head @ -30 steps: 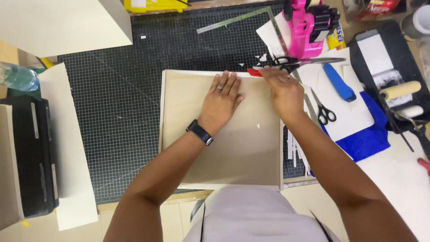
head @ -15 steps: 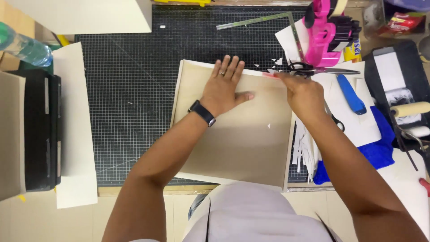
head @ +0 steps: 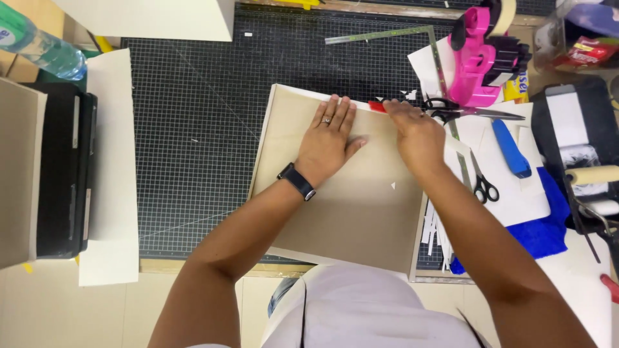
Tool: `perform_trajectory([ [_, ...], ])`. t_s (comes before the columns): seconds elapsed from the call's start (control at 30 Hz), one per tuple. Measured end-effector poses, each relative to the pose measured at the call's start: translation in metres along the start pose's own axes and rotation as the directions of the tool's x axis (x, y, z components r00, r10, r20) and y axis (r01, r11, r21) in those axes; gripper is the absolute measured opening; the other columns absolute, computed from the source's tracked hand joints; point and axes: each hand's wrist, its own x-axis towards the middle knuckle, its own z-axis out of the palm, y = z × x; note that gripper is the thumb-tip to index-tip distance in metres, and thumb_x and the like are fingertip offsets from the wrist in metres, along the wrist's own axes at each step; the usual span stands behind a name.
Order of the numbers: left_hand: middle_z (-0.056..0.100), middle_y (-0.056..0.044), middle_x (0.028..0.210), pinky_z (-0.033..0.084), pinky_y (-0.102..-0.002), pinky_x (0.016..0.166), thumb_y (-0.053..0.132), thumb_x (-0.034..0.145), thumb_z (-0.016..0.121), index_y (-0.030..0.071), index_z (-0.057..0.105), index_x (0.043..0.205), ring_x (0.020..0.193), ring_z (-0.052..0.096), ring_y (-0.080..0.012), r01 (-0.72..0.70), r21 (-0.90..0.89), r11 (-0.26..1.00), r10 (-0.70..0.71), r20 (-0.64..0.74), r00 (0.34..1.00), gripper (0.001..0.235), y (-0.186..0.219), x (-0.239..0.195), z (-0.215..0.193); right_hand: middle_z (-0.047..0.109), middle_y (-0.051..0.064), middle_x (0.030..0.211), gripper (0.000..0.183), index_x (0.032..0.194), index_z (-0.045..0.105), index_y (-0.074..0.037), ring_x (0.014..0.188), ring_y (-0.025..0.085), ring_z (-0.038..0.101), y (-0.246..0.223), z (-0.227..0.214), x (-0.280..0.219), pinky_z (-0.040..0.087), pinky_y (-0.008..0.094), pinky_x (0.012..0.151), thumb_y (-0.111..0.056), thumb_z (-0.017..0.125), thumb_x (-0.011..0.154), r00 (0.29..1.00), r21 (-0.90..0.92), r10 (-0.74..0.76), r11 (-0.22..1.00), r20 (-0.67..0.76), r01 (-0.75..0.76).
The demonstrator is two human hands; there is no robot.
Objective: Applying a vinyl sheet to a square box using a squeegee to smooth it and a pencil to mark edges.
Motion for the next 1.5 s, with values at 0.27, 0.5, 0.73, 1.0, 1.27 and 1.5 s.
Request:
perform_trajectory([
  [0.27, 0.025, -0.013, 0.158, 0.008, -0.050, 0.130, 0.078, 0.086, 0.065, 0.016, 0.026, 0.162, 0.150, 0.019, -0.0365, -0.051, 0.015, 0.999, 0.053, -0.136, 0.989, 0.106, -0.026, 0.011, -0.039, 0.075, -0.004, 0.131, 0.044, 0.138, 0.069, -0.028, 0.120, 0.019, 0.070, -0.001, -0.004, -0.026, 0.056, 0.032, 0.096, -0.012, 0.050, 0.102, 0.990, -0.133, -0.086, 0.986, 0.113, 0.101],
  [0.5, 0.012, -0.016, 0.173, -0.004, -0.047, 0.130, 0.077, 0.098, 0.024, 0.006, 0.017, 0.166, 0.160, 0.000, -0.0348, 0.116, 0.075, 0.990, -0.125, 0.142, 0.982, 0.099, -0.025, -0.002, -0.034, 0.077, 0.001, 0.124, 0.040, 0.135, 0.072, -0.026, 0.109, 0.025, 0.072, -0.006, -0.004, 0.027, 0.058, 0.041, 0.088, -0.012, 0.051, 0.105, 0.998, 0.003, -0.047, 0.999, 0.033, 0.047],
  [0.73, 0.018, -0.014, 0.172, -0.004, -0.046, 0.131, 0.077, 0.098, 0.031, 0.008, 0.022, 0.165, 0.160, 0.008, -0.0333, 0.122, 0.065, 0.990, -0.129, 0.120, 0.984, 0.096, -0.026, -0.020, -0.035, 0.073, -0.002, 0.133, 0.048, 0.142, 0.067, -0.026, 0.115, 0.024, 0.071, -0.025, 0.011, 0.007, 0.058, 0.038, 0.093, -0.010, 0.051, 0.099, 0.982, -0.089, -0.125, 0.986, 0.142, 0.139],
  [1.0, 0.023, -0.018, 0.169, -0.001, -0.049, 0.130, 0.068, 0.103, 0.032, 0.006, 0.025, 0.163, 0.158, 0.013, -0.0340, 0.116, 0.064, 0.991, -0.122, 0.098, 0.988, 0.086, -0.021, -0.036, -0.035, 0.072, 0.001, 0.136, 0.045, 0.144, 0.066, -0.023, 0.123, 0.024, 0.068, -0.036, 0.042, 0.019, 0.056, 0.037, 0.096, -0.013, 0.051, 0.102, 0.989, -0.123, -0.121, 0.984, 0.084, 0.131],
  [1.27, 0.021, -0.017, 0.169, 0.002, -0.059, 0.127, 0.064, 0.103, 0.039, 0.012, 0.025, 0.164, 0.158, 0.011, -0.0362, 0.161, 0.005, 0.987, -0.160, 0.074, 0.984, 0.081, 0.004, -0.090, -0.051, 0.075, -0.004, 0.128, 0.045, 0.138, 0.070, -0.031, 0.108, 0.023, 0.073, -0.040, 0.051, 0.052, 0.059, 0.039, 0.087, -0.013, 0.056, 0.100, 0.991, -0.074, -0.129, 0.989, 0.048, 0.132],
  [1.5, 0.014, -0.011, 0.173, -0.003, -0.058, 0.128, 0.070, 0.102, 0.035, 0.019, 0.018, 0.166, 0.160, 0.003, -0.0318, 0.185, -0.046, 0.982, -0.180, 0.091, 0.979, 0.084, 0.000, -0.097, -0.037, 0.076, -0.008, 0.118, 0.046, 0.133, 0.070, -0.040, 0.100, 0.022, 0.074, -0.031, 0.042, 0.059, 0.059, 0.042, 0.084, -0.016, 0.055, 0.097, 0.972, -0.036, -0.112, 0.992, 0.208, 0.122],
])
